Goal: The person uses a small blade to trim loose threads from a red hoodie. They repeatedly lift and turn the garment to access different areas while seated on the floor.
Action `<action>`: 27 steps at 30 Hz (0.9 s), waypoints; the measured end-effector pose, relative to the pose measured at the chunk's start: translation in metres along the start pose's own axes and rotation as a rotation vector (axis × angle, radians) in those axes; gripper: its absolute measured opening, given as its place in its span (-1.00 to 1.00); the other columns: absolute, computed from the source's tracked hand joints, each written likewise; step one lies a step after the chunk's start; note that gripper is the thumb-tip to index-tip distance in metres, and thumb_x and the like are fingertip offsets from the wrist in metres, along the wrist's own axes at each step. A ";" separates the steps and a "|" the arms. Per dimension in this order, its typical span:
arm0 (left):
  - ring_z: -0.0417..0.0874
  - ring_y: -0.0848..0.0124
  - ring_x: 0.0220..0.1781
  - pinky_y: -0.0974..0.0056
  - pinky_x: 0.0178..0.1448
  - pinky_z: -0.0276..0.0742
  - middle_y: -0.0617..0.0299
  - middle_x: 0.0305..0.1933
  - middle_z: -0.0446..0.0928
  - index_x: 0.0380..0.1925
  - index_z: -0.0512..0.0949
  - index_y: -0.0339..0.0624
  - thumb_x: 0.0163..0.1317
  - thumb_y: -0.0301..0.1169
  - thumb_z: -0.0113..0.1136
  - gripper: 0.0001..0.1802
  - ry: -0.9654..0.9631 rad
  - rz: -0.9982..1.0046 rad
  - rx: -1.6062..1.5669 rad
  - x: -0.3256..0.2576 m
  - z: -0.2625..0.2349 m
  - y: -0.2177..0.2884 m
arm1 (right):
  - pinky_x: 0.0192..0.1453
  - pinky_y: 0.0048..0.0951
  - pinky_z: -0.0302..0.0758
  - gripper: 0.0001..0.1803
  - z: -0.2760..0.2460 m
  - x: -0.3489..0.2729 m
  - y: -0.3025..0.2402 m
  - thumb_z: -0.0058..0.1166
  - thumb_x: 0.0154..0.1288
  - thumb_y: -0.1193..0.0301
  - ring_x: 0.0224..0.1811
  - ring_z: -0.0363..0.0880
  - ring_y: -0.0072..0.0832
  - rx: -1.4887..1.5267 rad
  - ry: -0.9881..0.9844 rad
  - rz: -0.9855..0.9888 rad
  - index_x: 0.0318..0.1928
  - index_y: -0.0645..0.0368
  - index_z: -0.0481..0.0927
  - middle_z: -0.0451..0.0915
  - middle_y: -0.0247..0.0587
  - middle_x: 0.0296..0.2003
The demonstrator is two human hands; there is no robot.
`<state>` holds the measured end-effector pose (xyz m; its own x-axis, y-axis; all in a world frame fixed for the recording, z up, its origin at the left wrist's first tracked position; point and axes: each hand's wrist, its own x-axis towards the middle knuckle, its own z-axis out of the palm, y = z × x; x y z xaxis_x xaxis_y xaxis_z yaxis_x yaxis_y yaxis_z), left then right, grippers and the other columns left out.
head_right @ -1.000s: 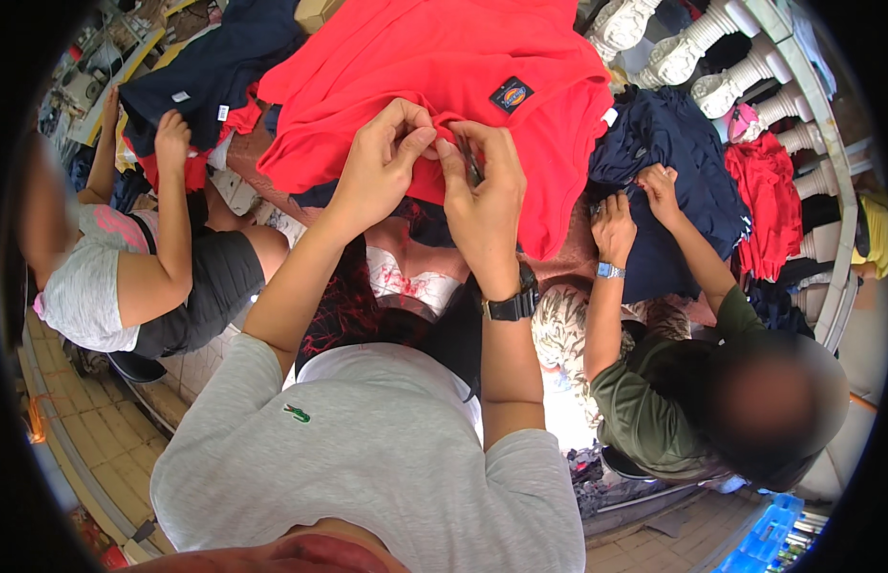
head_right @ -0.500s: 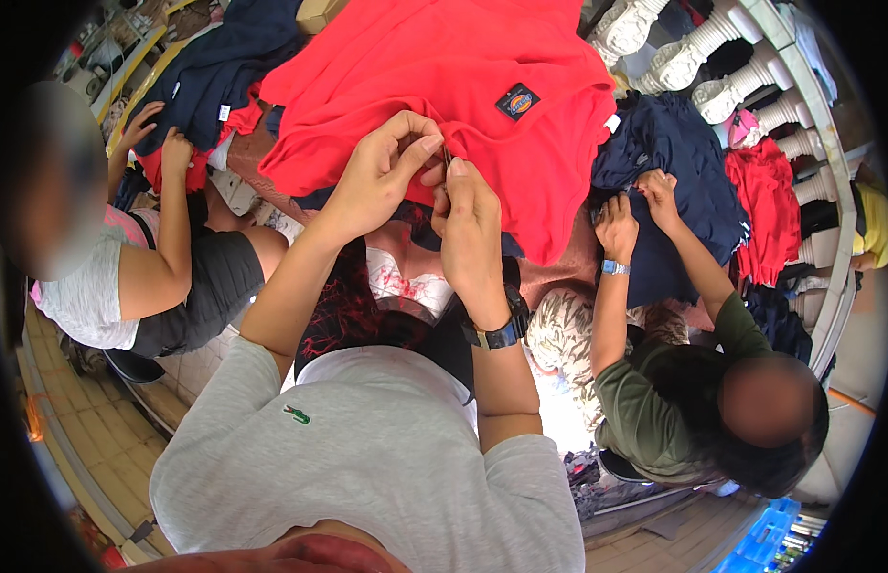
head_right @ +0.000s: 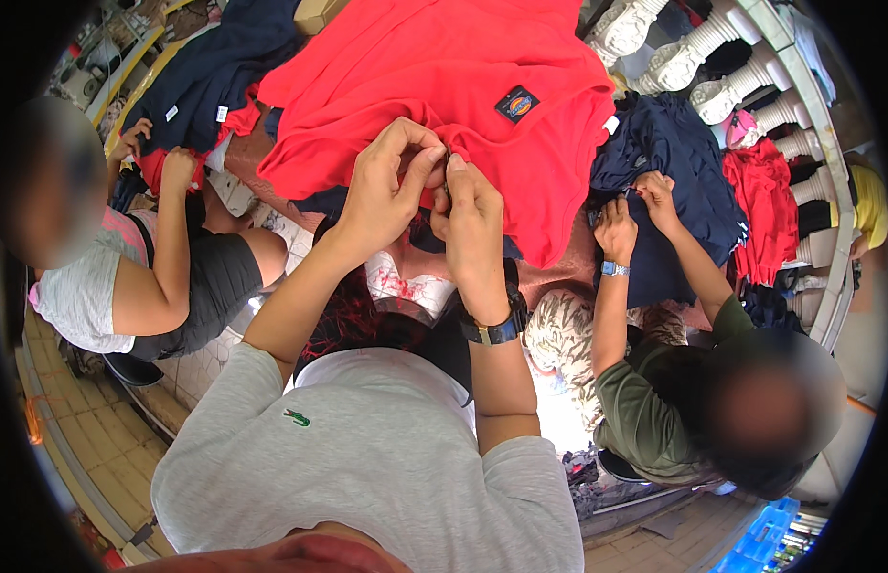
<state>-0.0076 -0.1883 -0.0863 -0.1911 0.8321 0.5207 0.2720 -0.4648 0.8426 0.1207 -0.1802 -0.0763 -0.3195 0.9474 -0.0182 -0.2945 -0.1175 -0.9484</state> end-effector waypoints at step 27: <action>0.65 0.41 -0.31 0.30 -0.20 0.55 0.14 -0.31 0.53 -0.22 0.45 -0.32 0.44 -0.54 0.07 -0.95 -0.010 0.091 0.043 0.004 0.004 -0.011 | -0.58 -0.64 -0.10 -0.60 -0.018 0.017 0.002 -0.05 0.53 0.12 -0.65 0.06 -0.76 0.064 -0.108 0.096 -0.42 0.11 0.46 0.25 -0.48 -0.56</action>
<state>-0.0073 -0.1786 -0.0936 -0.1547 0.7903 0.5929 0.3276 -0.5252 0.7854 0.1311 -0.1588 -0.0847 -0.4429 0.8938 -0.0706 -0.3137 -0.2283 -0.9217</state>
